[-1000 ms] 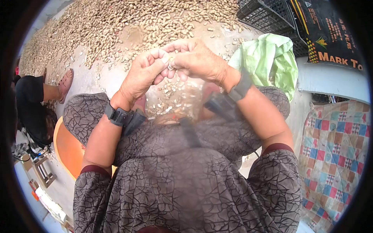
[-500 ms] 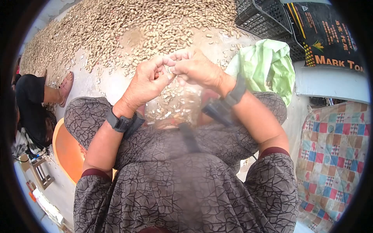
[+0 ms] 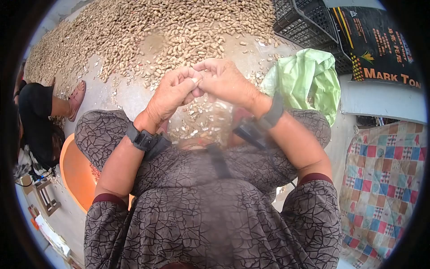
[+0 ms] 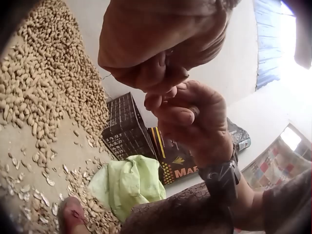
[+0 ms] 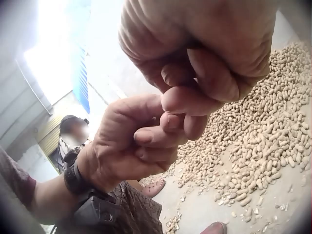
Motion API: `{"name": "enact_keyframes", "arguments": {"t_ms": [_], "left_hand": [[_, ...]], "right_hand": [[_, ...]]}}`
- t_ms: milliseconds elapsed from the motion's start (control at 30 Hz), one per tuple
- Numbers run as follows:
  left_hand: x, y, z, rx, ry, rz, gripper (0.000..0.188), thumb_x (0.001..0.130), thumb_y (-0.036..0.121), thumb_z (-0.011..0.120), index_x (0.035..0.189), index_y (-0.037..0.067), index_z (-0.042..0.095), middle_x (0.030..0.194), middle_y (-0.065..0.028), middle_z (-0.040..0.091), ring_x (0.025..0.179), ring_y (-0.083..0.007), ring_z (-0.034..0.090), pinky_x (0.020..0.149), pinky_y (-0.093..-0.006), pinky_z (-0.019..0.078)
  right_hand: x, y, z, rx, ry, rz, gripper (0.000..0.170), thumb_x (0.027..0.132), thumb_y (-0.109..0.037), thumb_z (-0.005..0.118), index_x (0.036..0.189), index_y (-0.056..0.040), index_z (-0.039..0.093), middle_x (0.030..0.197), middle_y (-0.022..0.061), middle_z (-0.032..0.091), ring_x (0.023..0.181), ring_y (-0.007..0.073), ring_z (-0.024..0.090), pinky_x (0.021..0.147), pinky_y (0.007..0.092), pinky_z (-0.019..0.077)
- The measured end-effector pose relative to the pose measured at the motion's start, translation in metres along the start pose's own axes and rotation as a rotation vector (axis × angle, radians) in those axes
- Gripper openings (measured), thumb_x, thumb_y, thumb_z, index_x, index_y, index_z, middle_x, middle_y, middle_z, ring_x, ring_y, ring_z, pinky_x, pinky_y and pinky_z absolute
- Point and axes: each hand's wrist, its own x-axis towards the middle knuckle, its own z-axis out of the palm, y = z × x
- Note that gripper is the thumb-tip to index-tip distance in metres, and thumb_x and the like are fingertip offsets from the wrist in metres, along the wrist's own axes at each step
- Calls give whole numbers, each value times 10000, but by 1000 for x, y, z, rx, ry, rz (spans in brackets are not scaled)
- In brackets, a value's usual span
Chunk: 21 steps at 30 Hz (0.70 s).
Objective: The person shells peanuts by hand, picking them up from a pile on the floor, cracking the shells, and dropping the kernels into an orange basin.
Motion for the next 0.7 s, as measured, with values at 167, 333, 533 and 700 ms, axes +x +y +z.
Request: {"name": "enact_keyframes", "arguments": {"t_ms": [167,333,533,700], "left_hand": [[1,-2,-3,-378,-43,-52,151,864,116,527,938,-3,585,715,-18,587,521,-20,444,431,-133,311],[3,-4,-4,-530,-64,-55,118,867,90,542,922,-12,567,717,-39,590,496,-23,426,369,-133,264],[2,-7,1,-467,-14,21,72,873,84,549,878,13,548,720,-41,592,501,-27,434,385,-134,283],[-1,-6,1,-452,-15,-69,81,867,89,566,894,17,540,715,-64,599,533,-47,480,431,-136,329]], "right_hand": [[-3,-1,2,-18,85,-27,240,806,-116,599,998,26,576,749,53,623,603,74,562,503,205,451],[-3,2,0,38,159,21,162,799,-119,606,898,8,587,724,38,603,584,76,536,529,211,442],[-4,5,-3,110,85,7,167,845,-152,600,923,-6,580,781,51,642,540,34,490,468,155,358],[-2,8,-7,89,71,-9,158,852,-133,581,920,9,576,786,71,650,536,44,502,463,159,368]]}}
